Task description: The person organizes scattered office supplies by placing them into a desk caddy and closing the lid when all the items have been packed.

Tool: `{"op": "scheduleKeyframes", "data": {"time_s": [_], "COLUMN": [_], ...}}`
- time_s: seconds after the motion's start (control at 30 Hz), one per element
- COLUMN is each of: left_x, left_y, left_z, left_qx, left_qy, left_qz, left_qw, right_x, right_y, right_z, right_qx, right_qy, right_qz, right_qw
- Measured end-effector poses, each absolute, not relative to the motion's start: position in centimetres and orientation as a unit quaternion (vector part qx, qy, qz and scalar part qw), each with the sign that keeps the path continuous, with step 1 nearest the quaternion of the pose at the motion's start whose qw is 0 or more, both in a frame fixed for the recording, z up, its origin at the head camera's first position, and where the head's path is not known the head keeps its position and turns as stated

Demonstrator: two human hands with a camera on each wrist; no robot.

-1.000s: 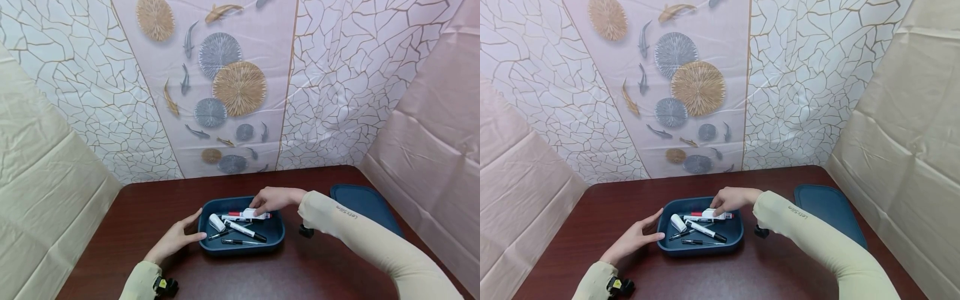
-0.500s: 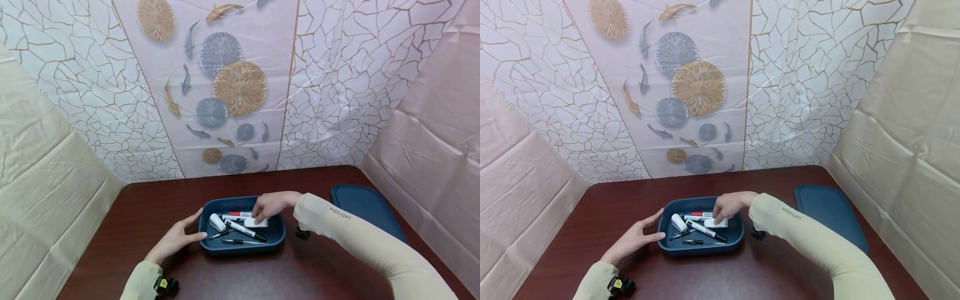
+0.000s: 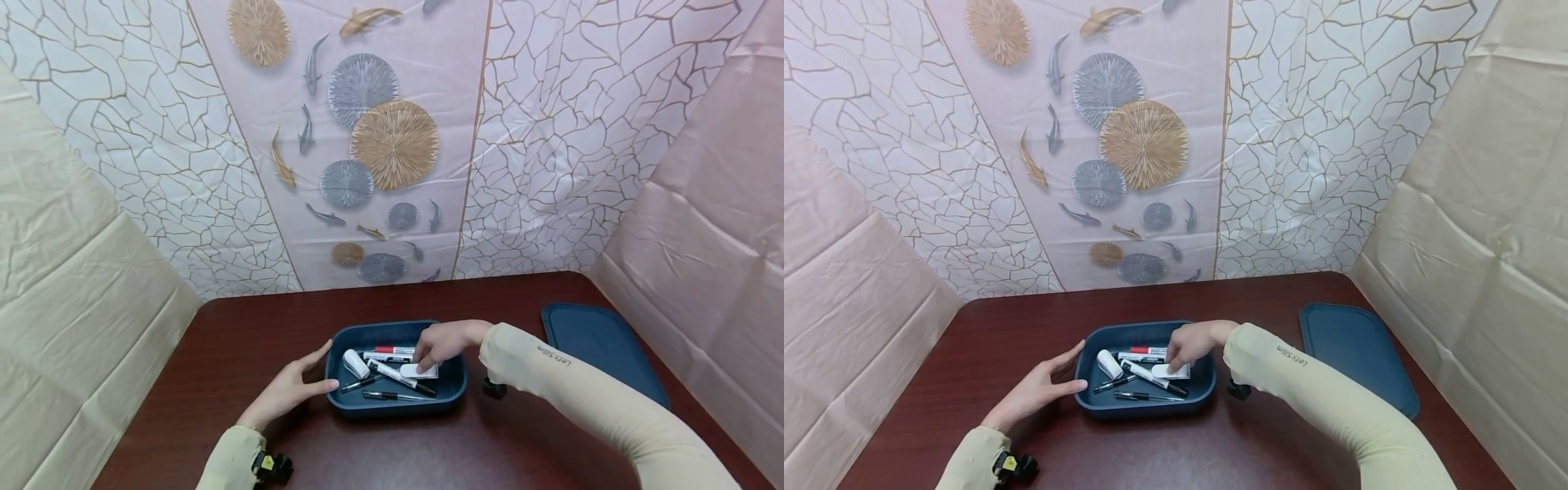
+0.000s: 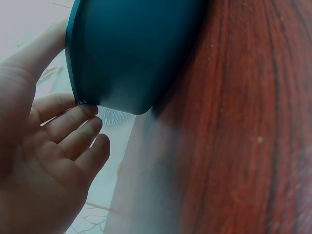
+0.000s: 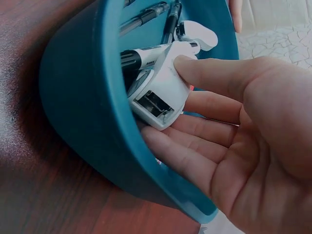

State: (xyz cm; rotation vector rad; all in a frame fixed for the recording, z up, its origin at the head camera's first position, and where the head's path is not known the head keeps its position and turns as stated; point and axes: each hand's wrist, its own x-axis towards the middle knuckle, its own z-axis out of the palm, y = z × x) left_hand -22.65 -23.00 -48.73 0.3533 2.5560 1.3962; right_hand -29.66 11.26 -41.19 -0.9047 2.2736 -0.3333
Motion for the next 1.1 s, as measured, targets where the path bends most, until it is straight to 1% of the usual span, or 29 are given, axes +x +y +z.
{"op": "scheduleKeyframes", "data": {"time_s": [0.13, 0.33, 0.43, 0.7, 0.93, 1.1], "left_x": [-22.68, -22.60, -22.54, -22.36, -22.37, -22.44], "left_y": [-22.93, -22.91, -22.88, -22.84, -22.82, -22.84], "left_z": [-48.74, -48.70, -48.57, -48.36, -48.47, -48.53], "left_qx": [0.118, 0.116, 0.116, 0.117, 0.121, 0.122], "left_qy": [0.869, 0.870, 0.867, 0.862, 0.863, 0.863], "left_qz": [0.470, 0.469, 0.473, 0.480, 0.480, 0.478], "left_qw": [0.101, 0.103, 0.105, 0.110, 0.105, 0.103], "right_x": [-29.59, -29.51, -29.56, -29.77, -29.64, -29.65], "right_y": [11.31, 11.59, 11.71, 11.86, 12.17, 12.22], "right_z": [-41.38, -41.58, -41.70, -41.94, -41.94, -41.96], "right_qx": [-0.344, -0.328, -0.334, -0.361, -0.336, -0.345], "right_qy": [0.872, 0.866, 0.862, 0.860, 0.867, 0.867], "right_qz": [-0.128, -0.152, -0.158, -0.145, -0.186, -0.183], "right_qw": [0.325, 0.346, 0.347, 0.330, 0.316, 0.310]}}
